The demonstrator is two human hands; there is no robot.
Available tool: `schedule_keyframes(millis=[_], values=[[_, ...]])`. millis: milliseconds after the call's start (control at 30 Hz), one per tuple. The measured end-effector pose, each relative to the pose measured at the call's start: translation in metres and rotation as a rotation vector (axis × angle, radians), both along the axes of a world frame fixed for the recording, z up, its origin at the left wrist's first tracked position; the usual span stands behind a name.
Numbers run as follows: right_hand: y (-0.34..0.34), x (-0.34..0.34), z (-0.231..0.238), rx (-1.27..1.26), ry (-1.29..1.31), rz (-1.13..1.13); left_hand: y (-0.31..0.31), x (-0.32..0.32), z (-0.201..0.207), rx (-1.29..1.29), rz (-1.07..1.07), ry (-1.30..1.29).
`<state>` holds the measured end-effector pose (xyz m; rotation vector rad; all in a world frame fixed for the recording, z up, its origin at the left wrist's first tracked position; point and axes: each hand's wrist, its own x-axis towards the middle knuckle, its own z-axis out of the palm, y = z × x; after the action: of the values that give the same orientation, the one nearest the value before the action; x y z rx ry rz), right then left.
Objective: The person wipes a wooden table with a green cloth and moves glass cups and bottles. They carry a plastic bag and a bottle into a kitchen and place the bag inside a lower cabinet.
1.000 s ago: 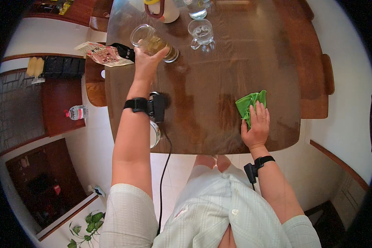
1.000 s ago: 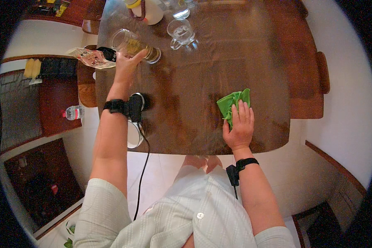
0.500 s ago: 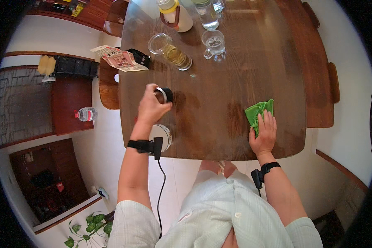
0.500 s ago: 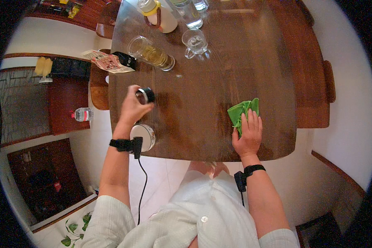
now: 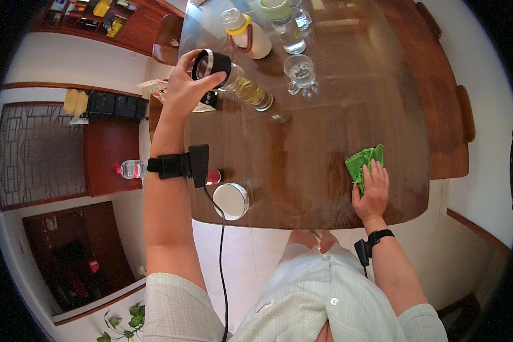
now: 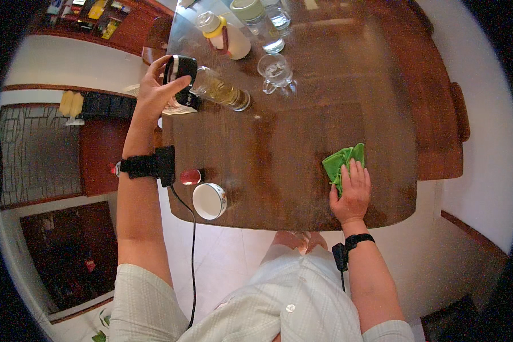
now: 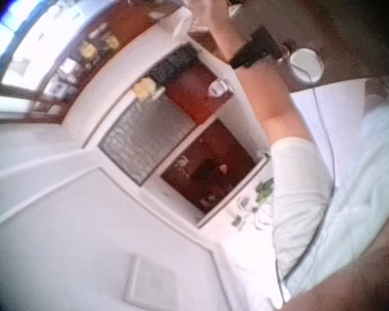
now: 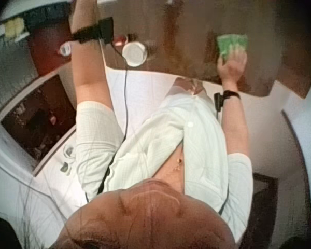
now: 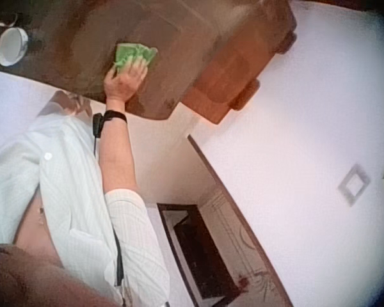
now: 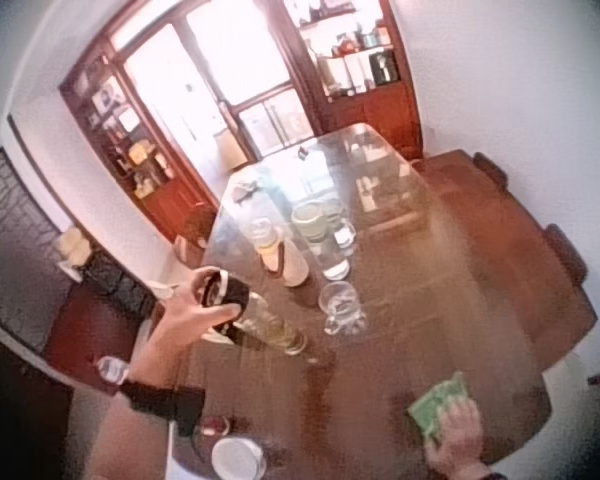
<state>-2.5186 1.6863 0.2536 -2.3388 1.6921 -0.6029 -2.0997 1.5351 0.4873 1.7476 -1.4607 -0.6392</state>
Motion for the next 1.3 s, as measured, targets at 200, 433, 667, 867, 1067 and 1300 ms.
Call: schedule_keyframes(millis=[200,433,667,867,1067,1300], values=[[-0.001,-0.002,-0.001,0.005,-0.019,-0.008,-0.012,-0.013,-0.015,-0.021,-0.087,-0.518],[-0.001,-0.002,-0.003,0.005,-0.020,-0.011,-0.004,-0.021,-0.009,-0.061,0.014,-0.290],[-0.001,-0.003,0.000,0.004,-0.023,-0.003,0.016,-0.012,0.022,-0.122,-0.034,-0.681],[0.000,-0.003,0.001,-0.002,-0.031,-0.001,0.006,-0.023,0.035,0.133,-0.149,-1.193],[-0.001,-0.001,0.002,0.000,-0.040,-0.007,-0.015,-0.053,0.041,0.270,-0.277,-1.523],[-0.001,-0.001,0.003,-0.013,-0.051,-0.012,-0.038,-0.066,0.028,0.383,-0.280,-1.547]])
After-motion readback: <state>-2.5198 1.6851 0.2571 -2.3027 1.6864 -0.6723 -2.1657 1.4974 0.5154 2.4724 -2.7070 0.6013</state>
